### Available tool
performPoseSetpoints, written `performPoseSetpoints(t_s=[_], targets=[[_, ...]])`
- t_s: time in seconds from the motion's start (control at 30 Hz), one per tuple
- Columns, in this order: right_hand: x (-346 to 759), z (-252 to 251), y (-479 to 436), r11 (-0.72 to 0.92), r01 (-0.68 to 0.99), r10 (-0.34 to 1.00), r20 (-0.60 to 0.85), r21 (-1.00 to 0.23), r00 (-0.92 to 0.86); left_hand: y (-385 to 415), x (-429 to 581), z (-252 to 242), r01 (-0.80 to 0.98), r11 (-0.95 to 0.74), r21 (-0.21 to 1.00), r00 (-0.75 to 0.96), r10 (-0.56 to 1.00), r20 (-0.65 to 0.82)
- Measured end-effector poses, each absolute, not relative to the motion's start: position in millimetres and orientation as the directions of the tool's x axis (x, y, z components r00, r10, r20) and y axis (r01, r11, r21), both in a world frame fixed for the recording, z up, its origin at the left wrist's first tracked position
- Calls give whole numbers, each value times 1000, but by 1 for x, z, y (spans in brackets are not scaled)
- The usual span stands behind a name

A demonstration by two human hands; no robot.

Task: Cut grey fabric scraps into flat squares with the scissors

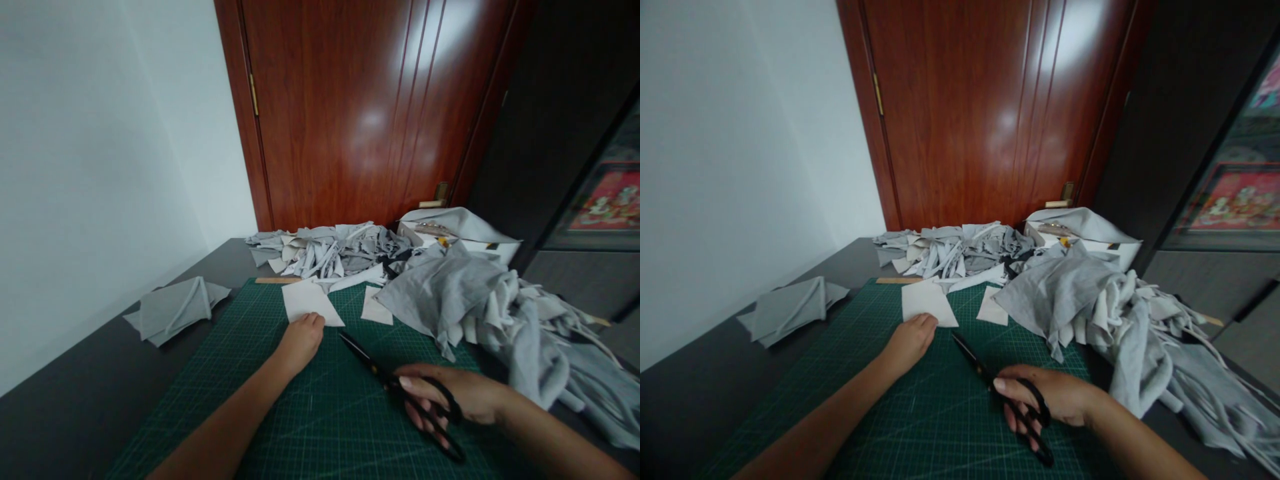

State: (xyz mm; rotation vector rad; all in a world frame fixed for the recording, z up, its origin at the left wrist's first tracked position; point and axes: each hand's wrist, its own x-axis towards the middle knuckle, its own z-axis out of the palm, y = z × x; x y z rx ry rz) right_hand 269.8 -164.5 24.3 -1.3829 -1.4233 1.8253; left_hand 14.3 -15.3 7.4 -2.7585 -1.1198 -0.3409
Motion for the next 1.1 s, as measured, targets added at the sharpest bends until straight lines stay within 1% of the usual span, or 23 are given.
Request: performPoseSetpoints(t_s=[0.13,0.23,0.33,0.43,0.53,0.7,0.93,1.1], targets=[[261,26,-164,-425,172,765,-454,-889,-456,-15,13,6,725,-687,33,651,701,290],[257,29,-160,-457,149,737,-468,-877,-487,-15,11,2,709,-703,56,657,687,310],[252,30,-153,-468,144,740,-476,-872,-475,-16,11,-4,686,-726,47,677,661,322],[243,31,-145,-476,139,774,-488,-869,-402,-17,13,-7,666,-745,38,693,637,338],[234,32,-138,-486,101,800,-489,-868,-347,-20,15,-7,662,-749,25,699,629,340],[228,33,-135,-515,63,794,-503,-855,-341,-23,16,-4,658,-752,19,710,629,318],[231,32,-129,-500,77,807,-496,-863,-320,-23,17,-4,654,-756,8,718,624,309],[231,33,-126,-501,106,794,-505,-859,-339,-25,17,-2,663,-749,9,710,633,308]])
